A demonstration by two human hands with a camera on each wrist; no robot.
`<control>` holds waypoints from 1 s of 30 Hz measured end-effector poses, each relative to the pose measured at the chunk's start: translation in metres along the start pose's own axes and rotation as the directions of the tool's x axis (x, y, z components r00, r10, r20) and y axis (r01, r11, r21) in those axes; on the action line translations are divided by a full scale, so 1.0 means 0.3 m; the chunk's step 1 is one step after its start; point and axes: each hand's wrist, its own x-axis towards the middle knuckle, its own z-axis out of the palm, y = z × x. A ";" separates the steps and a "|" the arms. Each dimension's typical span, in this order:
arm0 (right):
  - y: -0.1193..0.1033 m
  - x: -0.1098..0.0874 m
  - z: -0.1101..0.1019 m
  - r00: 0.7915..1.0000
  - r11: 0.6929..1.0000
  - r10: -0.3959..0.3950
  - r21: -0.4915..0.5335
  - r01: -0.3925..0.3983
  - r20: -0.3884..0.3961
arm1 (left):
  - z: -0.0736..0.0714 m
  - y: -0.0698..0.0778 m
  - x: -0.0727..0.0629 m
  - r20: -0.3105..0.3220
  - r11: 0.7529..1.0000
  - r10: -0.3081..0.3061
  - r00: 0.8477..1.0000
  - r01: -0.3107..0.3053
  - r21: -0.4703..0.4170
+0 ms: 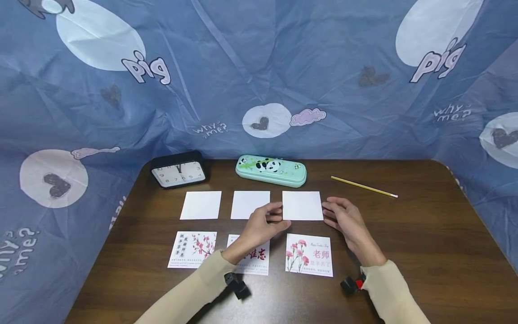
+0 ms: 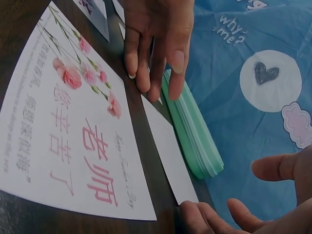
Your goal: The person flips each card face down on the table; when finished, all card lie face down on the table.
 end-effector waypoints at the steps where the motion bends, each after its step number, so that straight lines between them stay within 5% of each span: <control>1: -0.004 -0.002 0.001 1.000 1.000 -0.005 -0.004 0.005 0.002 | -0.005 -0.001 -0.004 0.002 1.000 0.000 1.000 0.000 -0.008; 8: -0.037 -0.036 0.036 0.996 0.997 -0.033 0.066 0.028 0.080 | -0.078 -0.010 -0.064 0.041 0.997 0.031 0.999 -0.028 -0.071; 12: -0.057 -0.057 0.087 0.992 0.997 -0.070 0.016 0.069 0.108 | -0.140 -0.012 -0.103 0.027 0.997 0.045 0.999 -0.043 -0.058; 19: -0.069 -0.102 0.218 0.966 0.986 -0.143 -0.050 0.157 0.214 | -0.273 -0.049 -0.184 -0.051 0.998 0.061 0.997 -0.060 0.027; 26: -0.072 -0.129 0.346 0.927 0.983 -0.164 -0.021 0.182 0.336 | -0.387 -0.108 -0.285 -0.167 0.994 -0.013 0.986 0.030 0.101; 30: -0.062 -0.134 0.409 0.907 0.982 -0.172 -0.010 0.190 0.384 | -0.433 -0.138 -0.346 -0.215 0.994 -0.007 0.977 0.030 0.105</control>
